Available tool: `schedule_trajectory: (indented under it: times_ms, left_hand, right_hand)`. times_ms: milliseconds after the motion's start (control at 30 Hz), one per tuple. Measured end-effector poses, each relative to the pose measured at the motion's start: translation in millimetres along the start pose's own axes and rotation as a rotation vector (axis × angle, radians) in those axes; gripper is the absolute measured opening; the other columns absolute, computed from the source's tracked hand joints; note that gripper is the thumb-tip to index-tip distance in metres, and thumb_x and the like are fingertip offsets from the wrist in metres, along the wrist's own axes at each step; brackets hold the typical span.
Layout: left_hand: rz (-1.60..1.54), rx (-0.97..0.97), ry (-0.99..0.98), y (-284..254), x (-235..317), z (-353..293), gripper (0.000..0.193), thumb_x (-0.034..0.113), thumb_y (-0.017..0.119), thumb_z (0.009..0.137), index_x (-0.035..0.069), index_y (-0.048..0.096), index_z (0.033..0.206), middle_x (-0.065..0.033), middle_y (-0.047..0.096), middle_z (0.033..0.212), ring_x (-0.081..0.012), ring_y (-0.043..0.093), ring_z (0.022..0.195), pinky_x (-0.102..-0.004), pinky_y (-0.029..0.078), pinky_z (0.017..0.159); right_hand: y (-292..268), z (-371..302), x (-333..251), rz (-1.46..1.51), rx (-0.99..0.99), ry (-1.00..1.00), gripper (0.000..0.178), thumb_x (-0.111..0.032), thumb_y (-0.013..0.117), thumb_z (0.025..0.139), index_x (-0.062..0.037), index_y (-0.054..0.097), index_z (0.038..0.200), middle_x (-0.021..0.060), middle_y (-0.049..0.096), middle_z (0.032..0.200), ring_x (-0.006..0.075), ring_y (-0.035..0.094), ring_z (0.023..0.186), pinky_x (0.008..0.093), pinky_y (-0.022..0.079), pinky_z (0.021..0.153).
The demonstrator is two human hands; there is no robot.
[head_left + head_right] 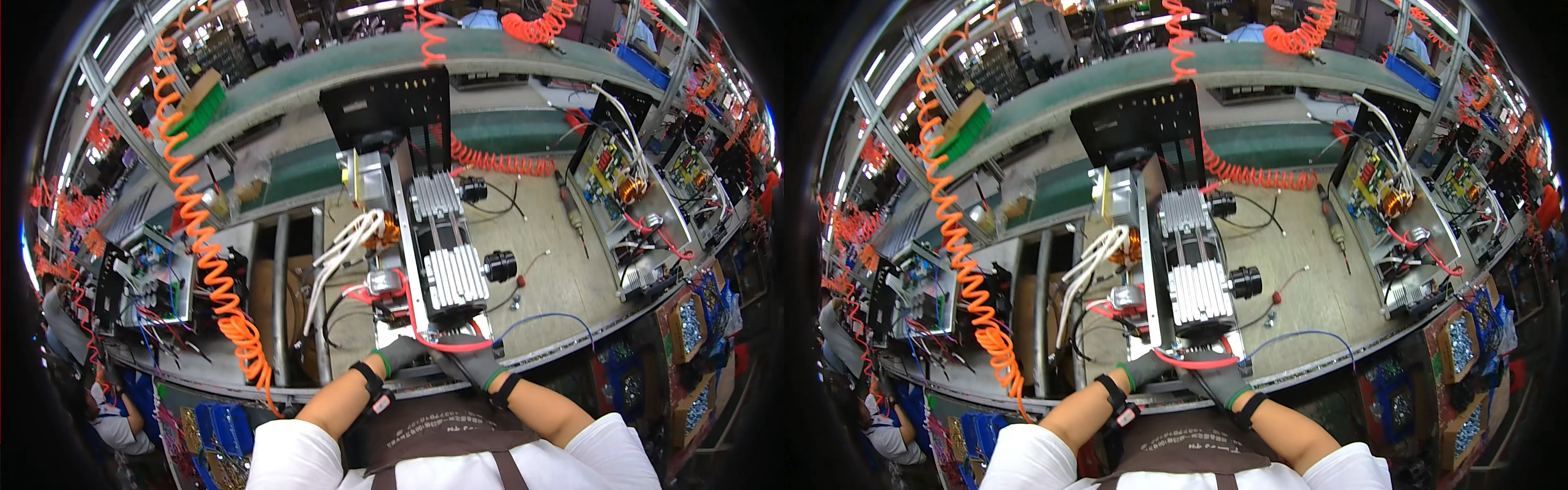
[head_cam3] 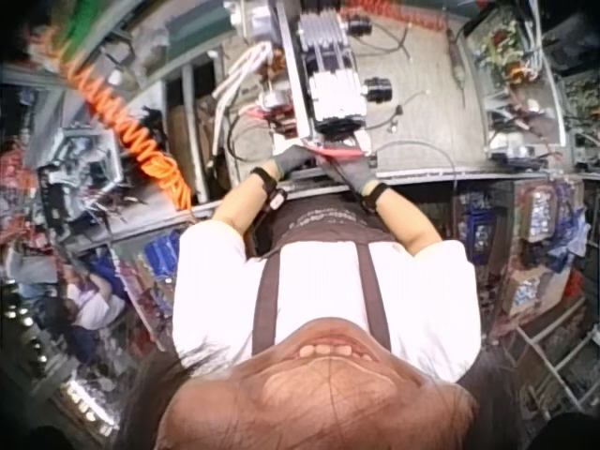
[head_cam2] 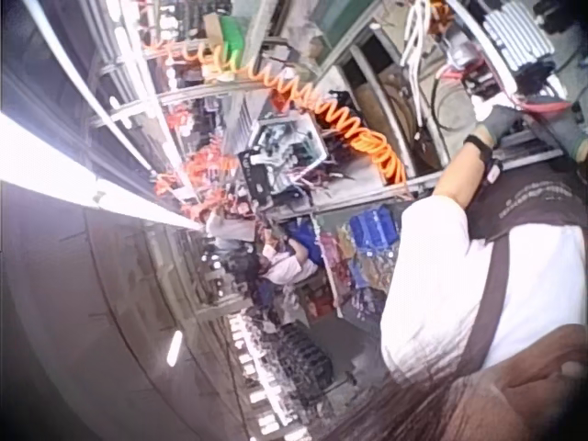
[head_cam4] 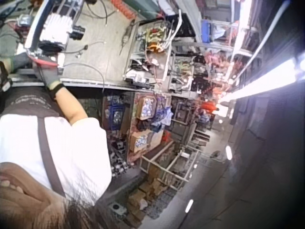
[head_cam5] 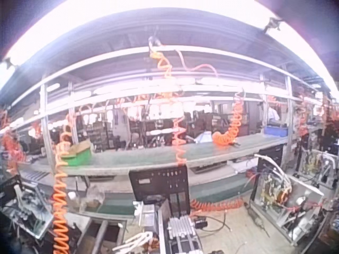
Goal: Assemble electrical components and wiring onto an industrial unit at a workstation.
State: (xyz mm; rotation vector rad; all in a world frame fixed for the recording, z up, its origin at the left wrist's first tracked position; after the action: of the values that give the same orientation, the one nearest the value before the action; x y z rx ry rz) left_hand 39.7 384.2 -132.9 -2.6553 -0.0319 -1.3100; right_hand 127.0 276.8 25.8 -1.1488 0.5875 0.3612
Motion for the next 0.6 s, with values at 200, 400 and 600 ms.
schedule_trajectory:
  times_ms: [200,400,600]
  left_hand:
    - [0.206,-0.005,0.087,-1,-18,20,0.029,0.035,0.055,0.089,0.009,0.06,0.101,0.003,0.055,0.086,-0.0069,0.045,0.075,-0.0242,0.04,0.062]
    - [0.178,-0.04,0.038,4,-20,19,0.052,0.048,0.041,0.089,0.008,0.058,0.118,-0.0126,0.064,0.1,-0.0235,0.057,0.086,-0.0345,0.044,0.079]
    - [0.212,0.065,-0.073,-2,4,-1,0.056,0.054,0.052,0.08,0.005,0.068,0.099,-0.0136,0.068,0.093,-0.0247,0.063,0.083,-0.0343,0.047,0.076]
  right_hand:
    - [3,-1,3,0.027,-0.023,0.048,0.026,-0.033,0.058,0.082,-0.0085,0.064,0.075,0.0155,0.063,0.069,0.0359,0.061,0.065,0.0449,0.047,0.057]
    - [10,-1,4,-0.025,-0.119,0.058,0.019,-0.028,0.06,0.081,-0.0104,0.065,0.087,0.0156,0.063,0.074,0.0342,0.062,0.069,0.044,0.047,0.057]
    - [13,0,-2,-0.101,-0.166,0.005,0.02,-0.028,0.061,0.08,-0.0124,0.065,0.092,0.0139,0.064,0.077,0.0336,0.063,0.073,0.0425,0.049,0.068]
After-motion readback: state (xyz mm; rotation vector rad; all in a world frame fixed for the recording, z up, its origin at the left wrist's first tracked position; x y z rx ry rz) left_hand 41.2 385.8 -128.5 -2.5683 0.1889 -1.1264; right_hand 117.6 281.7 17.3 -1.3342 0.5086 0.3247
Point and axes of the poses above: each hand's wrist, its own z-axis towards the middle knuckle, its own y-axis out of the palm, x = y × z, the point moved 7 cm from there along z, towards the middle knuckle
